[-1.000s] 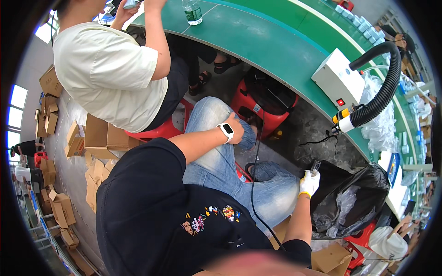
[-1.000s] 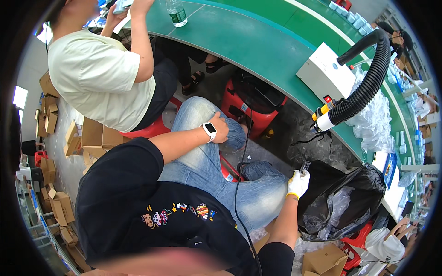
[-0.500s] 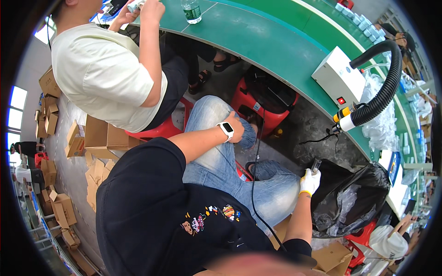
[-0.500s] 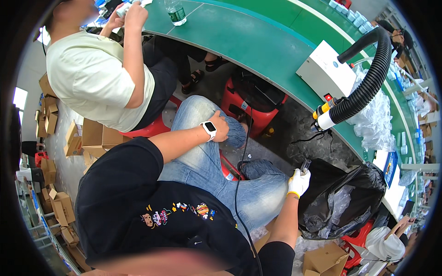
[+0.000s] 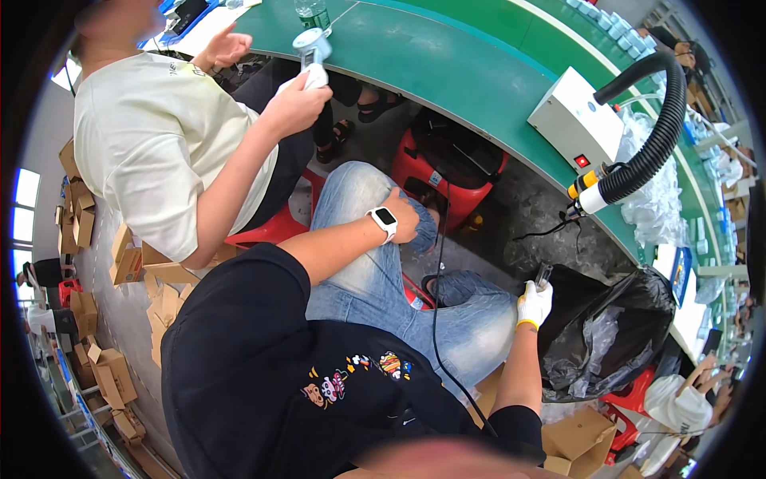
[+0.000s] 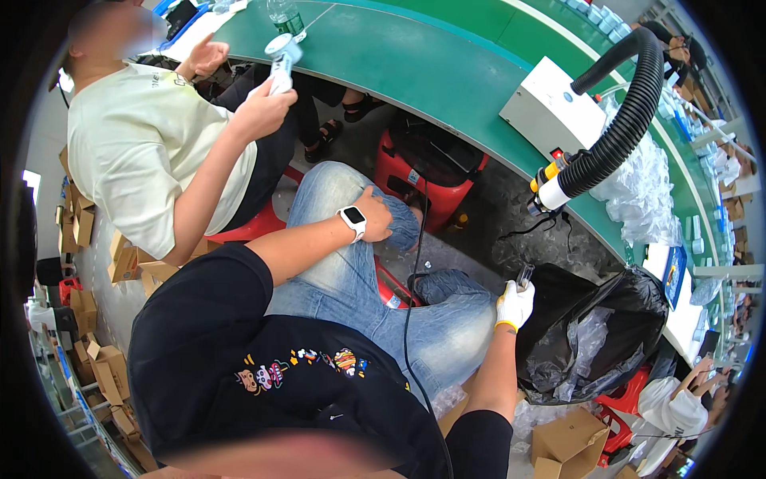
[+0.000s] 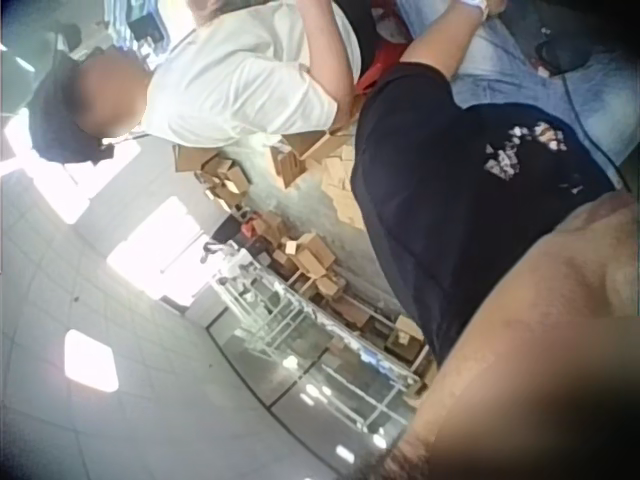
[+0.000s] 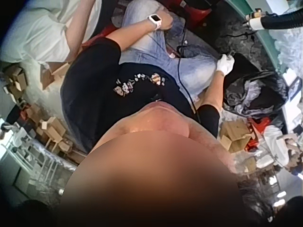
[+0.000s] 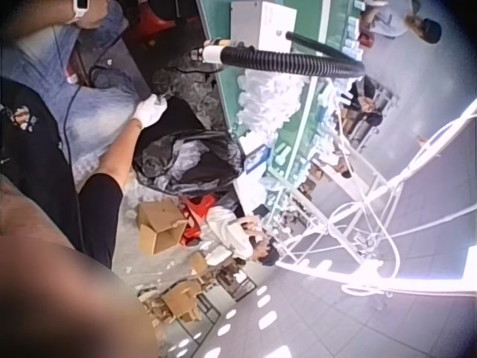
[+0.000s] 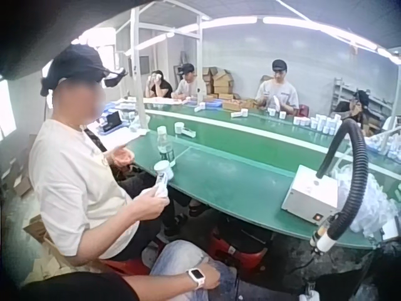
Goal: Manually assembling and inspecting plastic electronic components on a factory assembly line.
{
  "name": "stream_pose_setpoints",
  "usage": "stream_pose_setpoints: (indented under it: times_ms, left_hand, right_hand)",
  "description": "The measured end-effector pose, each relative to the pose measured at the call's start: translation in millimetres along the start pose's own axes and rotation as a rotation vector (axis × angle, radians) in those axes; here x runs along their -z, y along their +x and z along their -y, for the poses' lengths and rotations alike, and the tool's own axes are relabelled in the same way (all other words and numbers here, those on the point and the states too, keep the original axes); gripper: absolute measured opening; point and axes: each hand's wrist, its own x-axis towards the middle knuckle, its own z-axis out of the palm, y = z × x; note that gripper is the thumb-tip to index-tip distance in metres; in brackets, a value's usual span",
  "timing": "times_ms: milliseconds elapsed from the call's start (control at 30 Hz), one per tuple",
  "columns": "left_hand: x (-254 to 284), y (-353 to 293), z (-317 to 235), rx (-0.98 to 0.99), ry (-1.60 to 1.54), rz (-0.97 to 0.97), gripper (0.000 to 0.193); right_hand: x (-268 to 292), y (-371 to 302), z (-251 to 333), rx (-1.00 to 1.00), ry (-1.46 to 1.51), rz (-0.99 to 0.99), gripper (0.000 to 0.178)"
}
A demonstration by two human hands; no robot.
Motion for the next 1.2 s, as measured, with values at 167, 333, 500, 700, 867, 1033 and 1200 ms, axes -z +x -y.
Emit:
stream_pose_setpoints:
  times_ms: [167, 333, 500, 700, 867, 1033, 1200]
  left_hand:
    - [32.6, -11.5, -13.3, -0.107, -0.410, -0.231, 0.033]
    - [68.5, -44.9, -32.0, -0.191, -1.161, -0.635, 0.019]
    - [114.0, -43.7, -23.9, -0.146, -1.453, -0.711, 0.016]
    - [227.4, 65.5, 115.1, 0.248, -0.378, -1.502, 0.048]
    - [242.3, 111.5, 277.5, 0.731, -0.321, -0.695, 0.065]
    - [190.3, 81.6, 148.5, 0.378, -0.547, -1.088, 0.046]
    - [119.5, -58.6, -44.0, -0.240, -1.700, -0.709, 0.047]
  right_hand:
    - [-6.4, 6.6, -3.0, 0.019, 0.007, 0.023, 0.047]
    - [-9.3, 18.4, -12.6, -0.004, 0.213, -0.109, 0.044]
    - [9.8, 55.7, -119.2, -0.381, 1.284, -0.340, 0.038]
    - [19.2, -124.7, 65.3, 0.003, 0.713, 0.220, 0.050]
    - [-29.0, -149.6, 142.6, 0.333, 0.969, 0.355, 0.051]
    - [5.5, -90.5, 221.3, 0.387, 0.849, 0.229, 0.049]
    - [-19.7, -87.7, 195.7, 0.165, 1.257, 0.402, 0.052]
